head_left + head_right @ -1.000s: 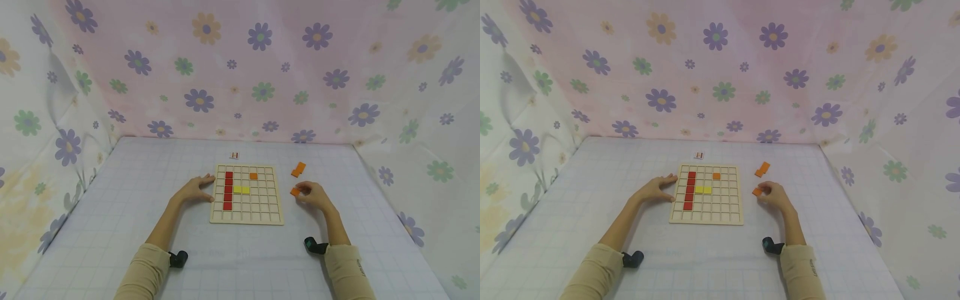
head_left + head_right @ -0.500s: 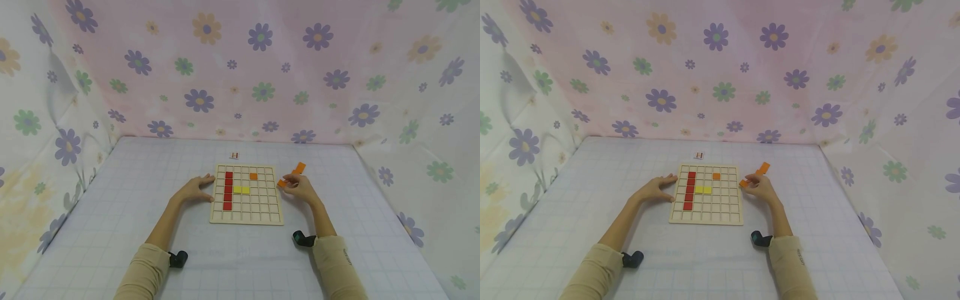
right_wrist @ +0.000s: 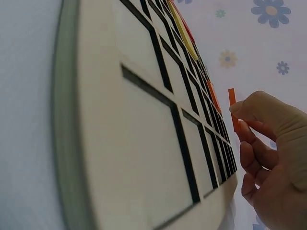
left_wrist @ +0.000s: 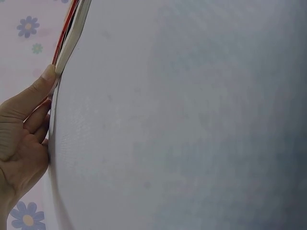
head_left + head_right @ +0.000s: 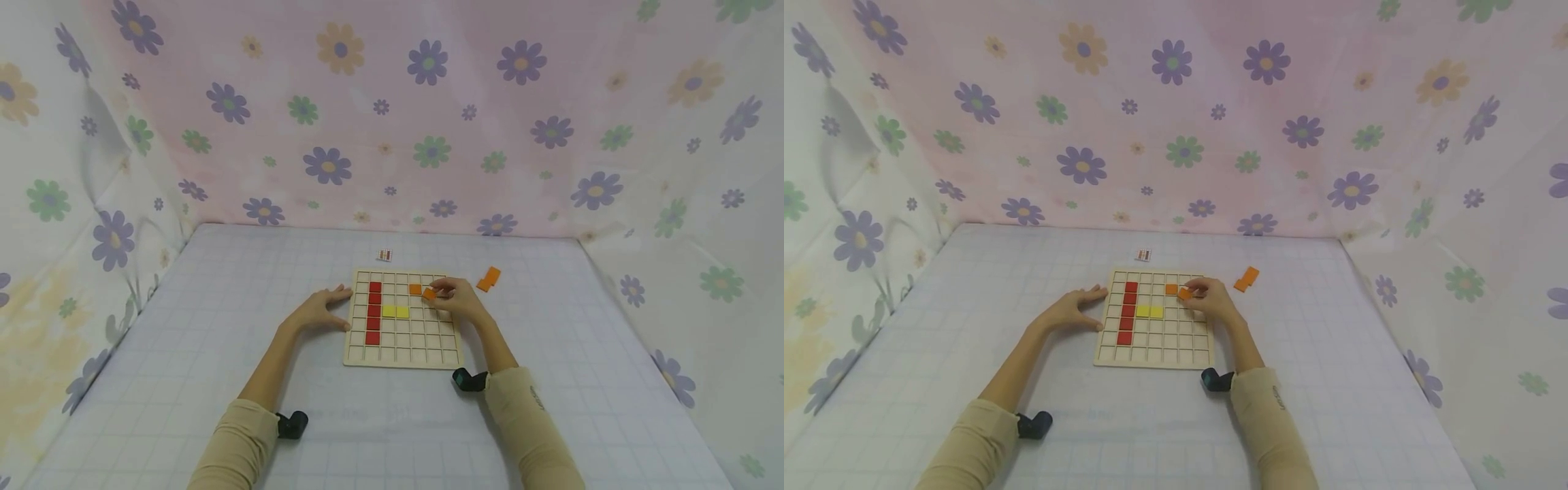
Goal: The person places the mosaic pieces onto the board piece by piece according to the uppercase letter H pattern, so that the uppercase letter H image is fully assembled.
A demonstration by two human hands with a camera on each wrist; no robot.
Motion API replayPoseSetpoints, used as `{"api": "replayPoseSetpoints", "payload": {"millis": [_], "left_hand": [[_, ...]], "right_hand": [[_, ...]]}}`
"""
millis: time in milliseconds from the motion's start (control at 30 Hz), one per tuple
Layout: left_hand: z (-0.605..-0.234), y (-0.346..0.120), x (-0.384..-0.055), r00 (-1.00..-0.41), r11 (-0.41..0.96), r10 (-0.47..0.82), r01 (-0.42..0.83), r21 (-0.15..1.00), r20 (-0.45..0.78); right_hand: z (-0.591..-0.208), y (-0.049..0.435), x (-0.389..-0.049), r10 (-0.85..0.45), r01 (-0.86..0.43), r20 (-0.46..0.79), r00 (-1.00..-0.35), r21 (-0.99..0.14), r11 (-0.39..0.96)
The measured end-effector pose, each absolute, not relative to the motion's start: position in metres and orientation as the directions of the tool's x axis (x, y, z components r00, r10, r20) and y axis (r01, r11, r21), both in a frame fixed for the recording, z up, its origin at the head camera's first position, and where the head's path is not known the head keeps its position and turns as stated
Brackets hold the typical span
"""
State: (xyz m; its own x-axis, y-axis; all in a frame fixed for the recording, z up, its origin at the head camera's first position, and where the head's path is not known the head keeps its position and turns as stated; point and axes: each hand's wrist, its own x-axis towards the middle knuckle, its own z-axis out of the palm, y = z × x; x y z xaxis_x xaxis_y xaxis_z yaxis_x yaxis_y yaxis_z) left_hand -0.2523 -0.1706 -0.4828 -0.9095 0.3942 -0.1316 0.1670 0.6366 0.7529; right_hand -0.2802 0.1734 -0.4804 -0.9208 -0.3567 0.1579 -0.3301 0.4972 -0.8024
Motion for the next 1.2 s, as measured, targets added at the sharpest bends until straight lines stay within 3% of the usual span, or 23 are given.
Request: {"api": "replayPoseSetpoints", "payload": {"millis": [567, 800, 1200], "left_hand": [[-0.482, -0.171, -0.251, -0.912, 0.641, 0.386, 0.158, 0.751, -0.138], [-0.482, -0.171, -0.250, -0.912, 0.637, 0.386, 0.156, 0.755, -0.137], [-0.482, -0.170, -0.251, -0.911, 0.647, 0.390, 0.170, 0.743, -0.132]], "right_hand": [[-0.476, 0.154, -0.284, -0.456, -0.339, 0.047, -0.889, -0.737, 0.585], [-0.480, 0.156, -0.286, -0.498, -0.398, 0.084, -0.863, -0.719, 0.569], [-0.483, 0.156, -0.283, -0.446, -0.354, 0.084, -0.891, -0.743, 0.568]]}}
